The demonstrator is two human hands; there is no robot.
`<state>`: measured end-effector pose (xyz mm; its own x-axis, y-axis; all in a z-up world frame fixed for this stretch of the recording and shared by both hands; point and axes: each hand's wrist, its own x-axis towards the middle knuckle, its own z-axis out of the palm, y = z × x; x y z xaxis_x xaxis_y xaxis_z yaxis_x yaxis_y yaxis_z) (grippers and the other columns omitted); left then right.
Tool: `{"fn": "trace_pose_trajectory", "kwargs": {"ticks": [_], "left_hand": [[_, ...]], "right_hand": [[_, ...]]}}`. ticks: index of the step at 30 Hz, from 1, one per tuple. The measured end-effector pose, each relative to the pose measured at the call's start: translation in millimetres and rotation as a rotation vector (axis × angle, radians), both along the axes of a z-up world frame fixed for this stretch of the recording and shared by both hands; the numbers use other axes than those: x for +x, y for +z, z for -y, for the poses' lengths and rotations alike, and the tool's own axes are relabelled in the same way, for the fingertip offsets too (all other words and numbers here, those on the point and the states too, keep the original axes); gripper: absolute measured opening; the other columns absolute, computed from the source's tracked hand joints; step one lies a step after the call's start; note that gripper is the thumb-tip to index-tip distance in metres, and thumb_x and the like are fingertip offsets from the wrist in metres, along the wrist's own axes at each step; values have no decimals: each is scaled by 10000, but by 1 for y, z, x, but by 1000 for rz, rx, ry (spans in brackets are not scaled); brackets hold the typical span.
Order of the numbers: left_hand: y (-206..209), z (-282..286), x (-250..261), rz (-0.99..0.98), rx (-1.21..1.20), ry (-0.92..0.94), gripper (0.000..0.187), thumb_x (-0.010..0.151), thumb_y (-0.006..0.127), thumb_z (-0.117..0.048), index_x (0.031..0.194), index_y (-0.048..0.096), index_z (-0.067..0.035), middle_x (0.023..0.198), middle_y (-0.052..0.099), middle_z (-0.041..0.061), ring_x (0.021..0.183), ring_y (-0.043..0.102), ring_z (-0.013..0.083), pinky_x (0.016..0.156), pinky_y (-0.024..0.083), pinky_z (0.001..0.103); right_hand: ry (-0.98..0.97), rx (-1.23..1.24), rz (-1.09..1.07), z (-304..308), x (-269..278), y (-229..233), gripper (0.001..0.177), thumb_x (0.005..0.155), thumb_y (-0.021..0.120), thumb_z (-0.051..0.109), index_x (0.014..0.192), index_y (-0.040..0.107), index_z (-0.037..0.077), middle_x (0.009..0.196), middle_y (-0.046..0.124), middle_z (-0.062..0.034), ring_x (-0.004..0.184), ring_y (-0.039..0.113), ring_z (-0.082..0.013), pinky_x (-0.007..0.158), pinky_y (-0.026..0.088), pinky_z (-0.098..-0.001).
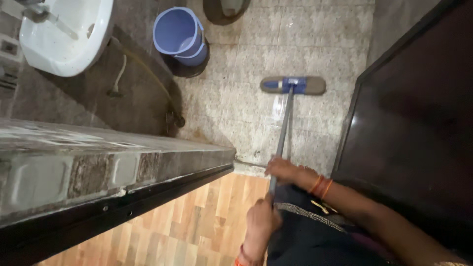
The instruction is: The person mops the tiled bathroom floor using a flat mop. They move the mop back and forth across the floor, covering the area around the toilet, sink, and bucket.
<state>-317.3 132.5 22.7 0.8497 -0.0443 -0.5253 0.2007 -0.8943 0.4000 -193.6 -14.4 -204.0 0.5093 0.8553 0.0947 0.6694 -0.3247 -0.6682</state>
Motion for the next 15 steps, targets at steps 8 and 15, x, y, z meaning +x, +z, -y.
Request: {"fn": "trace_pose_trajectory", "kwargs": {"ticks": [8,15], "left_hand": [[-57,22,40,166,-114,35,465,835,603,-99,1298,616,-63,943,707,235,859,696,427,747,555,519],[-26,-34,-19,1,-21,52,534,891,611,-171,1422,560,-174,945,690,196,844,693,405,714,555,510]], "right_hand": [[-245,-249,-160,38,54,1,420,734,752,107,1148,676,112,1187,645,-95,1314,493,-371,1074,380,-603],[-212,71,-148,3,-23,-3,496,791,748,182,1241,619,16,1311,561,-181,1288,466,-416,1060,443,-469]]}}
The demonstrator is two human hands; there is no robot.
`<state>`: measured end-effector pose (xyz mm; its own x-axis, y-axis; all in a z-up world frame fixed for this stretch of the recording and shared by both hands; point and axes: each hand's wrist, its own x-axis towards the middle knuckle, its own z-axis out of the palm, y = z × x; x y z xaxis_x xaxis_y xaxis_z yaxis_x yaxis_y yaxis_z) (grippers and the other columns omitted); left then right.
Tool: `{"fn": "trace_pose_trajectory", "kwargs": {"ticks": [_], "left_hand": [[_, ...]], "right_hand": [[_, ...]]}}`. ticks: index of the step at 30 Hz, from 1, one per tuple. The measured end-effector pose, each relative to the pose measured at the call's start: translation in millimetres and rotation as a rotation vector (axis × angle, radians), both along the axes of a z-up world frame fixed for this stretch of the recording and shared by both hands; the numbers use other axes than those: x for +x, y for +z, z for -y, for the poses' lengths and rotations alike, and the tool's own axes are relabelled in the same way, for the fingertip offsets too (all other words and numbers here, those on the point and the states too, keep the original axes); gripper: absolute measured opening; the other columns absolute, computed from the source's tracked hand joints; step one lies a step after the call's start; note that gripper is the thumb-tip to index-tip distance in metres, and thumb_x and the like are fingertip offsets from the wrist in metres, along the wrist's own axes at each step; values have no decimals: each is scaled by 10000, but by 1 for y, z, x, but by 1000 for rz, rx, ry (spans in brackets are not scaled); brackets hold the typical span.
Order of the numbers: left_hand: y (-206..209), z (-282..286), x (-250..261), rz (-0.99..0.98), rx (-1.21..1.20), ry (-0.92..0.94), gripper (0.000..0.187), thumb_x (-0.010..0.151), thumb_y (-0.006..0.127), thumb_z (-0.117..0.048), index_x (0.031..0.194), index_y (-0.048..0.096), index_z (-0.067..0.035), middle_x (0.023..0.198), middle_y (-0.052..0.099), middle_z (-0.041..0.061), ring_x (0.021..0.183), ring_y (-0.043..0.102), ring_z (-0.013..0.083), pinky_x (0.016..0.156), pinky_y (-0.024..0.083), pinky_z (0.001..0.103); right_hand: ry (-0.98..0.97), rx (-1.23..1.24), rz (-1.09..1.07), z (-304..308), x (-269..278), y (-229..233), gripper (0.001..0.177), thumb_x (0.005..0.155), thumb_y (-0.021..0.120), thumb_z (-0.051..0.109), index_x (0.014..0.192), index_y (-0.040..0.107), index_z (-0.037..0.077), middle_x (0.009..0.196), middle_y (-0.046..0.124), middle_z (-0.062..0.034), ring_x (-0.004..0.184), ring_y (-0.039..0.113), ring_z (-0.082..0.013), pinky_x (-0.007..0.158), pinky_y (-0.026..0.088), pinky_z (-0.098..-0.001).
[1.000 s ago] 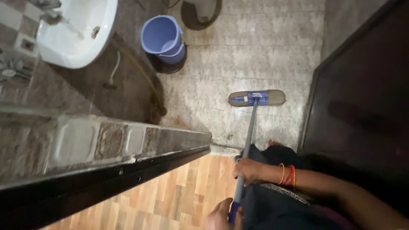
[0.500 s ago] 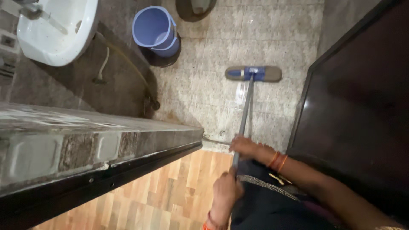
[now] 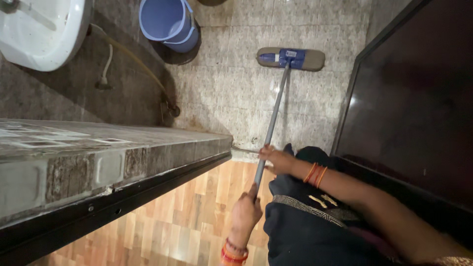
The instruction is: The person mops the tiled bathroom floor using a flat mop. They move the mop back and forth across the floor, covering the area around the toilet, sink, and bucket.
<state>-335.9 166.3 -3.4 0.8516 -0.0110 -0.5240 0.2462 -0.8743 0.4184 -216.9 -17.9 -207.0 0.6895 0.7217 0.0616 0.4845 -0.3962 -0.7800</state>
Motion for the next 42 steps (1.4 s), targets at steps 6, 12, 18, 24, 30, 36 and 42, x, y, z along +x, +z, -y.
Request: {"fn": "trace_pose_trajectory", "kwargs": {"ticks": [6,12,18,24,30,36,42], "left_hand": [[39,-77,-90,-199,192,83,650,864,675,-283,1476,502,-415,991,702,128,875,716,364,740,577,495],[21,-161,-157,-197,216,135,589,770,737,-313,1334,652,-459,805,739,133,767,789,289,773,651,395],[37,-131,-134,-261,213,82,665,794,722,-312,1438,591,-413,882,724,118,789,763,310,739,622,437],[61,-72,-57,-84,182,40,567,844,683,-267,1404,602,-295,927,709,143,785,721,369,688,582,486],[12,-19,6,32,70,-26,483,890,614,-177,1373,598,-193,938,694,162,772,694,391,655,560,498],[-105,45,56,150,17,-143,566,868,611,-150,1430,547,-138,975,686,192,780,712,380,664,566,500],[-132,77,65,198,20,-199,666,794,640,-133,1444,507,-70,1044,681,217,794,716,397,676,577,495]], "right_hand": [[193,138,-38,-65,-54,54,356,744,802,232,1047,691,81,1098,681,-98,1211,577,-383,1026,445,-521],[366,-21,-217,-106,-72,117,284,827,777,341,990,710,119,979,707,-59,1066,664,-272,892,529,-442],[302,84,-181,-93,-60,94,277,759,744,219,1022,750,133,1015,729,-61,1025,660,-287,891,503,-457],[104,65,-113,-71,-35,49,266,707,699,43,962,736,113,944,700,-86,1014,661,-297,925,514,-432],[-278,239,74,-25,8,1,370,662,594,-104,957,697,94,969,686,-95,1076,652,-360,1087,481,-433],[-248,-321,-31,27,51,-23,265,684,718,32,932,648,94,1097,635,-128,1197,559,-419,1114,395,-536],[-319,-60,197,41,25,-29,360,591,820,142,890,640,53,1084,622,-210,1092,509,-537,1081,326,-621]]}}
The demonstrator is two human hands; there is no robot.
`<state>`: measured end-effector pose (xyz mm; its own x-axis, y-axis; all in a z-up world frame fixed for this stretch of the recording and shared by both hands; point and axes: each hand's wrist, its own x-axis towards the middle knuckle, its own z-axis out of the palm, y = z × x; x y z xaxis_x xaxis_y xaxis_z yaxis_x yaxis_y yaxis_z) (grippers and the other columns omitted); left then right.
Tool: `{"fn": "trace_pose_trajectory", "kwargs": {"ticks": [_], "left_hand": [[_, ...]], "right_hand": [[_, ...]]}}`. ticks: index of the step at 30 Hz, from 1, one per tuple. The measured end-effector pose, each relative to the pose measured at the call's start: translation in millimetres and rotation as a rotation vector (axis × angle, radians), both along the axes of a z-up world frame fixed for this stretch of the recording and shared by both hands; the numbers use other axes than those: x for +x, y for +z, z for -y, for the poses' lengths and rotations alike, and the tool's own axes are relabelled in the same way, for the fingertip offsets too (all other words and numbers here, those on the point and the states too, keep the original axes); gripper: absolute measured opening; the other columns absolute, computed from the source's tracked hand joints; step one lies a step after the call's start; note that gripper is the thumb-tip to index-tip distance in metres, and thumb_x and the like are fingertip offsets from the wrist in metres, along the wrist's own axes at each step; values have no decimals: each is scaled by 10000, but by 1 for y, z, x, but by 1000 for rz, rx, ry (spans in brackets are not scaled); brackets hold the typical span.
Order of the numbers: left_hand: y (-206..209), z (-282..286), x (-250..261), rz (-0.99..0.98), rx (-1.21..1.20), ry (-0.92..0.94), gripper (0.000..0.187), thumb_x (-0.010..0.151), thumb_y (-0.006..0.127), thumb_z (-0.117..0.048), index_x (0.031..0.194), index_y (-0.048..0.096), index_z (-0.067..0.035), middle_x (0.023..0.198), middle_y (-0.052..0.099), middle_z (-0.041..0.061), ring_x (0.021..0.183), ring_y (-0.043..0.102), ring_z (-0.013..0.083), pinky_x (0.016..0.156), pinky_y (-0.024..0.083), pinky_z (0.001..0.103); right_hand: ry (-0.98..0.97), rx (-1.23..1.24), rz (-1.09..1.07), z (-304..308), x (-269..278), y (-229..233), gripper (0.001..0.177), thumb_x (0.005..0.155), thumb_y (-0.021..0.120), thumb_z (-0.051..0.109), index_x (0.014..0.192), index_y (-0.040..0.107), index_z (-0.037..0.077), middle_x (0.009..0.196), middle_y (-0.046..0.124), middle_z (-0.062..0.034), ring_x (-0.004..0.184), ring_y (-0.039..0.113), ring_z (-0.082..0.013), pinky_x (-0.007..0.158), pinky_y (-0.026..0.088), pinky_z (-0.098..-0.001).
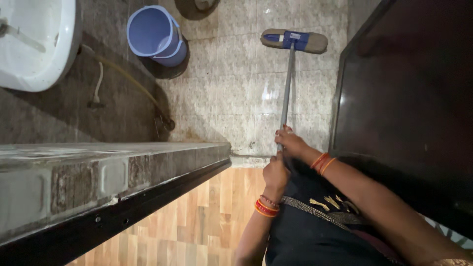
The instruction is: The person mops the tiled bathroom floor using a flat mop. They move the mop back and forth across the floor, covering the area around the toilet, sink, and bucket.
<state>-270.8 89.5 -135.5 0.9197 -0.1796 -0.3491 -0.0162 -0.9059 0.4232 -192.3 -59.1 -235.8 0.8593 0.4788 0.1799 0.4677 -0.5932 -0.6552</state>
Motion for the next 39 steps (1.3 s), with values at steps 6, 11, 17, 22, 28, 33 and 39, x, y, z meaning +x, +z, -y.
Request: {"fn": "trace_pose_trajectory", "kwargs": {"ticks": [6,11,17,22,28,33,39], "left_hand": [[38,-42,-37,-98,-28,1,692,820,619,-110,1495,472,-138,1007,688,191,788,701,399,685,558,498],[150,-124,-69,-159,106,-24,673,860,595,-93,1487,492,-313,919,701,121,771,709,351,660,565,473],[223,-169,-110,-412,344,-114,746,846,648,-175,1532,396,-323,939,655,135,775,721,338,693,575,483],[202,-153,-142,-436,311,-155,750,845,638,-207,1548,376,-241,1008,643,130,769,739,329,676,595,476],[186,-116,-113,-291,214,-103,711,760,681,-170,1448,499,-191,969,675,148,753,720,367,659,573,483],[153,-64,-69,-113,93,-107,538,855,690,-169,1368,543,-95,955,690,166,714,715,361,634,579,465],[96,13,0,33,-48,-127,616,706,771,-129,1281,576,-21,933,697,213,772,707,396,649,568,490]], "right_hand": [[103,158,-21,-40,-45,14,183,831,748,167,990,660,143,1110,690,-74,1096,650,-356,1045,483,-481],[357,283,-56,-106,-70,85,240,600,747,152,813,639,127,908,650,-84,931,636,-351,904,478,-464],[666,4,-246,-155,-98,171,186,719,740,302,669,645,151,696,649,-101,700,654,-360,656,520,-489],[765,83,-251,-138,-107,172,227,767,711,332,653,607,165,623,622,-76,620,650,-331,592,515,-479],[701,173,-123,-106,-85,131,240,722,738,312,681,575,141,695,618,-79,709,648,-338,659,520,-478],[444,74,-101,-53,-52,116,248,643,786,265,763,613,135,775,617,-85,782,638,-341,713,498,-493],[57,5,9,11,-5,104,488,687,865,291,1049,678,22,1152,678,-199,1223,544,-474,1010,418,-484]]}}
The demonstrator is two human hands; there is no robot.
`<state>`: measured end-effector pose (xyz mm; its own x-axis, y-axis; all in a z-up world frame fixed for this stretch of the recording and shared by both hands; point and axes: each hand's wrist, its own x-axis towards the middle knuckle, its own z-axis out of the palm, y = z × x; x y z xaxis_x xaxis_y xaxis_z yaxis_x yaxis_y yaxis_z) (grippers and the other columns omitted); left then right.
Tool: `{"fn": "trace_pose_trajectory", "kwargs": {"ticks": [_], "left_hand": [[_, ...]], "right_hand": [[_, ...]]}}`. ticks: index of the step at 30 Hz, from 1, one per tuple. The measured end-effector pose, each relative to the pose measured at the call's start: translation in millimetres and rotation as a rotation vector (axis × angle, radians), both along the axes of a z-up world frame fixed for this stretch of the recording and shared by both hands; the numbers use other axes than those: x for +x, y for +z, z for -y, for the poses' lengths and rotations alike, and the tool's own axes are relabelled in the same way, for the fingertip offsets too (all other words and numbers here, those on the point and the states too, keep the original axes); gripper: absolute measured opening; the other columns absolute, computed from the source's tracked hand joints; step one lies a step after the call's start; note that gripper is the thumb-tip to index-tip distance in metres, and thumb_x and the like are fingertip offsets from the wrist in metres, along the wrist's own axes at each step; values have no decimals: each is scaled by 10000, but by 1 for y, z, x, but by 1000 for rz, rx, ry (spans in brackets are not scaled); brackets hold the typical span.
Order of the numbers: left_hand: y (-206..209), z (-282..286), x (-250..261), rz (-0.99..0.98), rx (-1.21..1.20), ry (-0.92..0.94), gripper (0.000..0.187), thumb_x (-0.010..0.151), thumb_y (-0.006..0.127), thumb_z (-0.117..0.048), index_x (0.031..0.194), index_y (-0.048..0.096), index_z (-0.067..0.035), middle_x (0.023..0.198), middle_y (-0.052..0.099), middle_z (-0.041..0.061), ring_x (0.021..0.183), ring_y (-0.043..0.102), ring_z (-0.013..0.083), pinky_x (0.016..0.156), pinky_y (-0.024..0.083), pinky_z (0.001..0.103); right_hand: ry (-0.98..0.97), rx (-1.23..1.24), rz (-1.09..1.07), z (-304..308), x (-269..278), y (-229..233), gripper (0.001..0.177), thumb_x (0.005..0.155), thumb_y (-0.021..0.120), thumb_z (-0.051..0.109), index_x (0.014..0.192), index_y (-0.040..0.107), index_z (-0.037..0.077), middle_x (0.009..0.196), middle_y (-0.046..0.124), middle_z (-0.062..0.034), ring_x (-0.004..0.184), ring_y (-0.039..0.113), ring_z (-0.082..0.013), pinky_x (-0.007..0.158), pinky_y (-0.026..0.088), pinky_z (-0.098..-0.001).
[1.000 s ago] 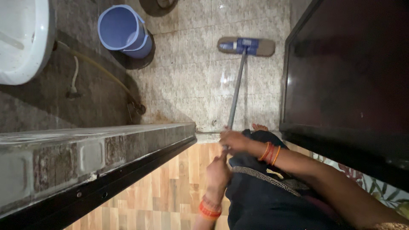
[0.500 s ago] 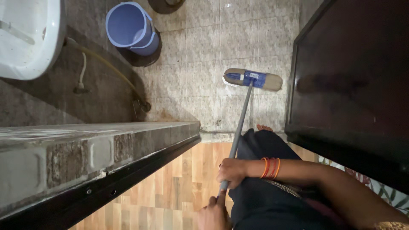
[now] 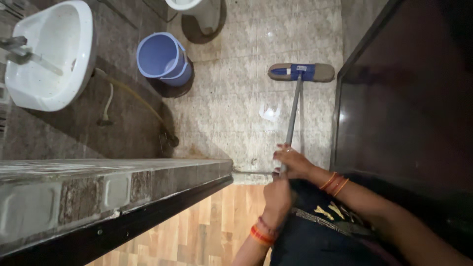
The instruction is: The person mops the tiled bathroom floor using a flat mop. They move the mop back and forth across the floor, covering the area around the toilet, sink, and bucket.
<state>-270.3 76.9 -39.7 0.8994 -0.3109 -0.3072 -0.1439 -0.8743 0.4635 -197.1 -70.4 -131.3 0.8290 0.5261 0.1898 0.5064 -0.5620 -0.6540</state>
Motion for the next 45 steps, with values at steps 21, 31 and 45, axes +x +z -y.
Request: {"fn": "trace_pose_trajectory", "kwargs": {"ticks": [21,31,45], "left_hand": [[-28,-9,45,12,78,123,627,838,686,-115,1446,534,-154,1030,680,210,849,719,407,718,573,500],[128,-157,-103,-109,220,85,574,798,614,-21,1360,562,-125,1022,688,168,771,726,359,656,583,463],[91,-184,-182,-313,295,225,530,825,653,-194,1347,569,-235,992,660,109,799,731,339,689,581,487]], "right_hand": [[-38,115,-127,11,-9,-55,712,825,746,162,1471,487,15,1524,487,-211,1495,375,-354,1225,310,-411],[409,136,-153,-121,-69,19,329,824,731,174,1132,664,77,1078,693,-155,1075,634,-375,982,497,-475],[695,233,-208,-160,-107,-13,424,645,638,8,1050,709,112,1093,716,-97,1169,628,-320,1034,438,-497]]}}
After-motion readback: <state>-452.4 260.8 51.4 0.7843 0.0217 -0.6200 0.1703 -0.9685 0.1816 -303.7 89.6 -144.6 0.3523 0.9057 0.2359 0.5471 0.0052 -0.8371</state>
